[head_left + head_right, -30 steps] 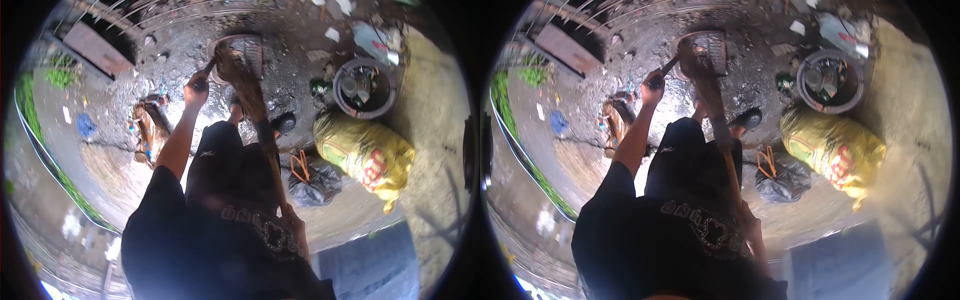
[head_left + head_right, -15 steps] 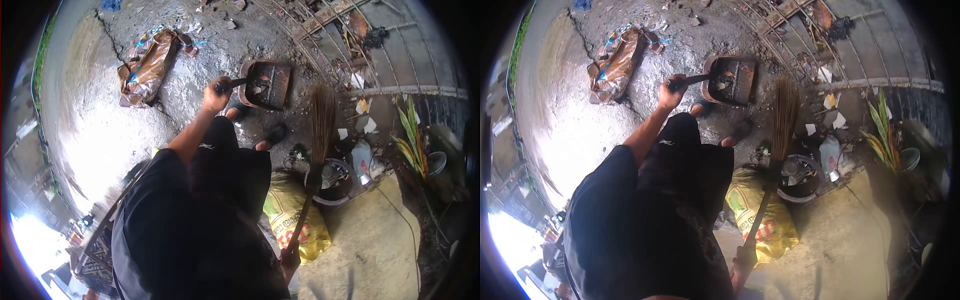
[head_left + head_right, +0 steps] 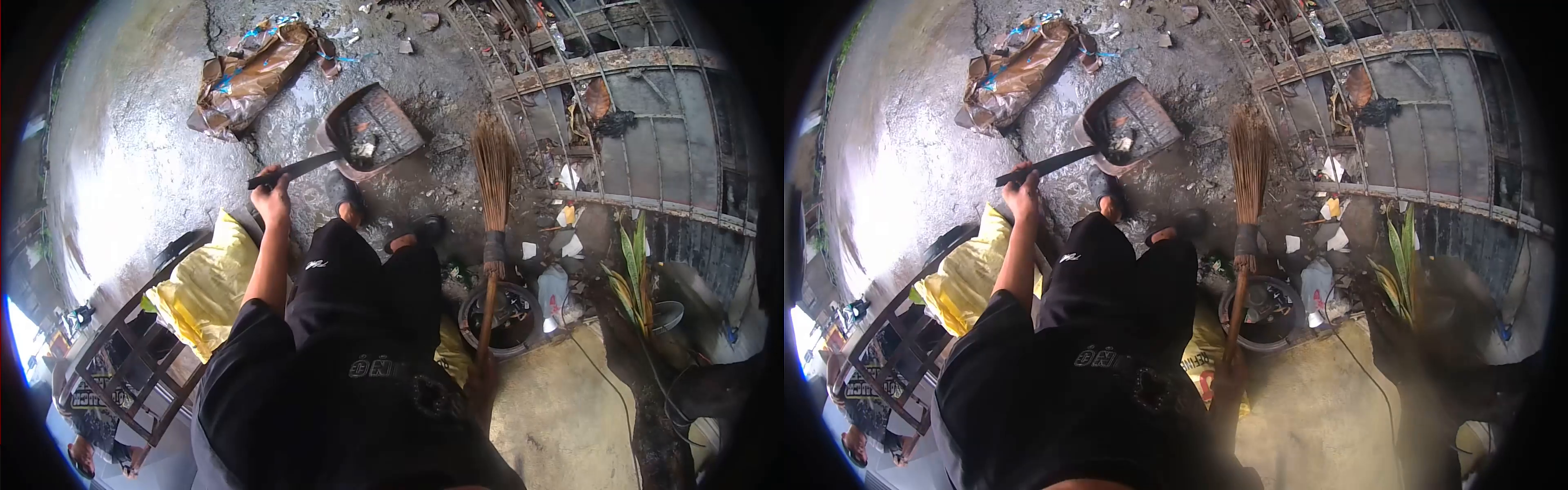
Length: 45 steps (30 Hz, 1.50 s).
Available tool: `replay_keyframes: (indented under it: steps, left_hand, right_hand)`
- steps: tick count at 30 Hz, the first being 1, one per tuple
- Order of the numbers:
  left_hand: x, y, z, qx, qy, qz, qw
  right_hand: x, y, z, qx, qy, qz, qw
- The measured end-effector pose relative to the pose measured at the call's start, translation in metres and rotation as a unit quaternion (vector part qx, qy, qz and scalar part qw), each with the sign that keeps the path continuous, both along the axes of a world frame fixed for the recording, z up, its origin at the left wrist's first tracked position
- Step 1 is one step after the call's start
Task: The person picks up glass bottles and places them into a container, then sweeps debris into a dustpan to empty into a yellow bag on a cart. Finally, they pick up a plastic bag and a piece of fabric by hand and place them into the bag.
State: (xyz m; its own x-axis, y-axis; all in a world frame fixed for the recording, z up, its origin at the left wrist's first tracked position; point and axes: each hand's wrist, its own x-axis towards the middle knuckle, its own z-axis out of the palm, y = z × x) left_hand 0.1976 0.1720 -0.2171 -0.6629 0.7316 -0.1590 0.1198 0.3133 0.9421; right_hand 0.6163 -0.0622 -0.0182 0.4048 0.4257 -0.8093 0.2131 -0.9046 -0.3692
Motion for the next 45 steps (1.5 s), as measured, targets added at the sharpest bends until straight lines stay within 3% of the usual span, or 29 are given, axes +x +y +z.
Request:
replay_keyframes:
  steps: [1, 8, 10, 13, 14, 16, 18, 19, 20, 22, 24, 26, 28, 30, 32, 34, 36, 37, 38, 40, 44, 45]
  left_hand:
    - [-0.017, -0.003, -0.013, 0.039, -0.006, 0.002, 0.999]
    - [-0.061, 0.012, -0.009, 0.000, 0.048, -0.042, 0.998]
    - [-0.070, 0.021, -0.006, -0.060, 0.080, -0.058, 0.993]
    - [-0.091, 0.026, -0.017, -0.080, 0.107, -0.068, 0.989]
    - [-0.097, 0.032, -0.022, -0.089, 0.140, -0.075, 0.983]
    - [-0.101, 0.043, -0.030, -0.039, 0.065, -0.035, 0.996]
    - [-0.099, 0.057, -0.015, -0.111, 0.157, -0.050, 0.980]
    - [-0.101, 0.061, -0.018, -0.119, 0.142, -0.048, 0.981]
    - [-0.098, 0.067, -0.019, -0.102, 0.141, -0.037, 0.984]
    - [-0.093, 0.082, -0.015, -0.130, 0.134, -0.028, 0.982]
    - [-0.088, 0.094, -0.023, -0.120, 0.163, -0.016, 0.979]
    - [-0.072, 0.112, -0.017, -0.148, 0.164, 0.016, 0.975]
    - [-0.060, 0.127, -0.022, -0.162, 0.143, 0.032, 0.976]
    - [-0.047, 0.143, -0.030, -0.188, 0.155, 0.041, 0.969]
    - [-0.033, 0.158, -0.049, -0.187, 0.157, 0.035, 0.969]
    - [-0.018, 0.170, -0.065, -0.204, 0.202, 0.012, 0.958]
    - [-0.007, 0.183, -0.082, -0.202, 0.232, 0.007, 0.951]
    - [0.000, 0.199, -0.072, -0.236, 0.215, 0.014, 0.948]
    - [0.005, 0.211, -0.074, -0.241, 0.234, 0.018, 0.942]
    - [0.007, 0.229, -0.073, -0.324, 0.200, 0.018, 0.924]
    - [0.005, 0.236, -0.076, -0.311, 0.232, 0.017, 0.921]
    - [0.005, 0.239, -0.073, -0.328, 0.228, 0.018, 0.917]
  right_hand:
    - [-0.002, -0.002, -0.008, -0.006, -0.005, -0.004, 1.000]
    - [-0.054, -0.004, -0.024, -0.048, -0.014, -0.110, 0.993]
    - [-0.071, 0.004, -0.021, -0.061, -0.052, -0.035, 0.996]
    - [-0.100, 0.045, 0.001, -0.121, -0.069, -0.018, 0.990]
    - [-0.102, 0.051, 0.000, -0.111, -0.074, -0.011, 0.991]
    - [-0.100, 0.059, -0.010, -0.067, -0.076, 0.059, 0.993]
    - [-0.092, 0.073, -0.025, -0.047, -0.077, 0.034, 0.995]
    - [-0.081, 0.085, -0.037, 0.009, -0.099, 0.091, 0.991]
    - [-0.069, 0.102, -0.055, 0.070, -0.116, 0.147, 0.980]
    - [-0.050, 0.152, -0.080, 0.139, -0.092, 0.146, 0.975]
    - [-0.057, 0.240, -0.080, 0.090, -0.030, 0.068, 0.993]
    - [-0.062, 0.312, -0.092, 0.063, -0.016, 0.096, 0.993]
    - [-0.051, 0.355, -0.138, 0.075, -0.010, 0.116, 0.990]
    - [-0.056, 0.395, -0.166, 0.006, -0.034, 0.174, 0.984]
    - [-0.052, 0.394, -0.180, -0.018, 0.041, 0.192, 0.980]
    - [-0.038, 0.391, -0.152, -0.033, 0.069, 0.171, 0.982]
    - [0.002, 0.407, -0.121, -0.072, 0.195, 0.139, 0.968]
    - [0.025, 0.415, -0.108, -0.104, 0.186, 0.209, 0.954]
    - [0.001, 0.462, -0.048, -0.118, 0.130, 0.301, 0.937]
    - [0.034, 0.464, -0.038, -0.038, 0.117, 0.403, 0.907]
    - [0.051, 0.494, -0.036, -0.049, 0.061, 0.356, 0.931]
    - [0.051, 0.512, -0.050, 0.015, 0.061, 0.395, 0.917]
